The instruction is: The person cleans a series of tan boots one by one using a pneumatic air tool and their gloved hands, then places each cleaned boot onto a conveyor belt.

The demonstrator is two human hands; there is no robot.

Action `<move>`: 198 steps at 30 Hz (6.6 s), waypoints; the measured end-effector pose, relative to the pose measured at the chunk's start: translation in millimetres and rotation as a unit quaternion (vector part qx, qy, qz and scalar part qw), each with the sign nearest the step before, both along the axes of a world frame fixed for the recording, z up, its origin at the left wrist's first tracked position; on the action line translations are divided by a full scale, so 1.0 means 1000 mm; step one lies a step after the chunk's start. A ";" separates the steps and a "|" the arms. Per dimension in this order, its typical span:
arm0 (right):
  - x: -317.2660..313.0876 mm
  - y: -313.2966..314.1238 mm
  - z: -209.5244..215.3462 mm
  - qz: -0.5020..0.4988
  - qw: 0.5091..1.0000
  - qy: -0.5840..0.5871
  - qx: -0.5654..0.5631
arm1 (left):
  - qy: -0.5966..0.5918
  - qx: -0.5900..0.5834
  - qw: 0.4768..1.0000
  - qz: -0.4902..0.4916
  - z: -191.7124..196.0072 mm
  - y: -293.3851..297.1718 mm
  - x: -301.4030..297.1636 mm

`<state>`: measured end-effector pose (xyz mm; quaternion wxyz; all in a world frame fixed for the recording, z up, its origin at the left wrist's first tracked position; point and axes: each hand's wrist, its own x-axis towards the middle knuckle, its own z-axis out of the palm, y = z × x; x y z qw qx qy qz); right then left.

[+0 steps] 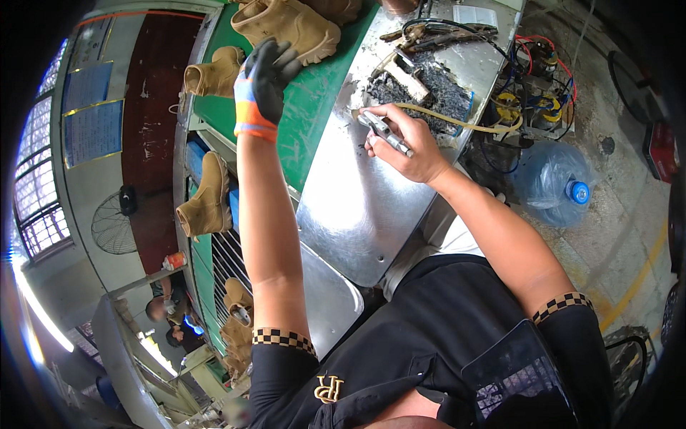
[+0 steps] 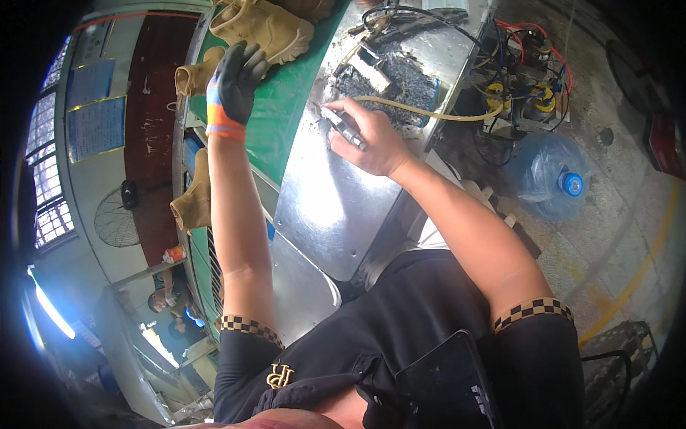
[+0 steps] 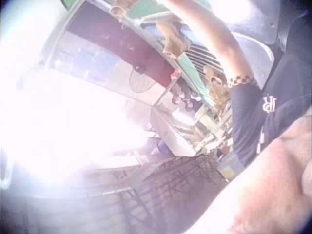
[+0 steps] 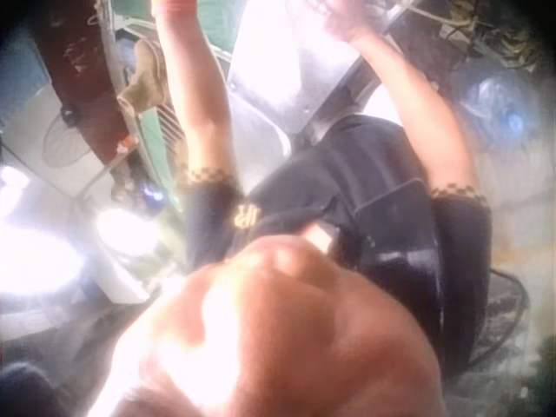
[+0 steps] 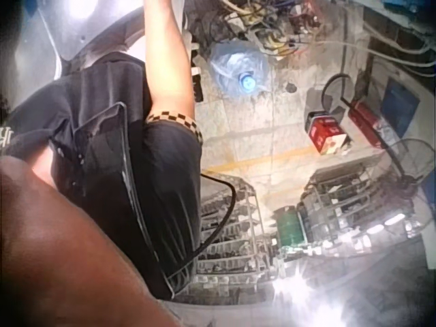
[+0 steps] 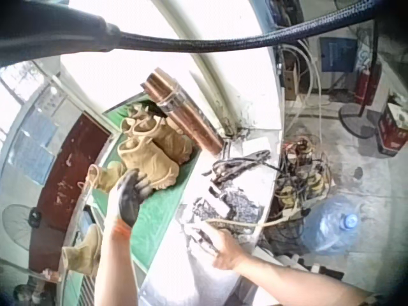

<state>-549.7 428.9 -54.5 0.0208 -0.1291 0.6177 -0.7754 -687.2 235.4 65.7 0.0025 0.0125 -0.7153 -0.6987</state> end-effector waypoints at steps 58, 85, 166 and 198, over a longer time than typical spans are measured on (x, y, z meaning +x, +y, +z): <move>-0.003 -0.004 -0.018 -0.029 0.998 0.055 0.019 | -0.030 -0.360 0.909 0.209 -0.011 -0.234 0.572; 0.074 0.025 0.045 0.044 0.994 0.047 0.092 | 0.324 -0.295 0.880 0.182 0.068 -0.151 0.400; 0.163 -0.105 0.021 0.268 0.958 -0.104 -0.001 | -0.343 0.093 0.822 0.445 -0.045 -0.098 0.535; 0.163 -0.002 0.045 0.330 0.932 -0.147 0.046 | -0.377 0.374 0.833 0.157 -0.046 0.028 0.436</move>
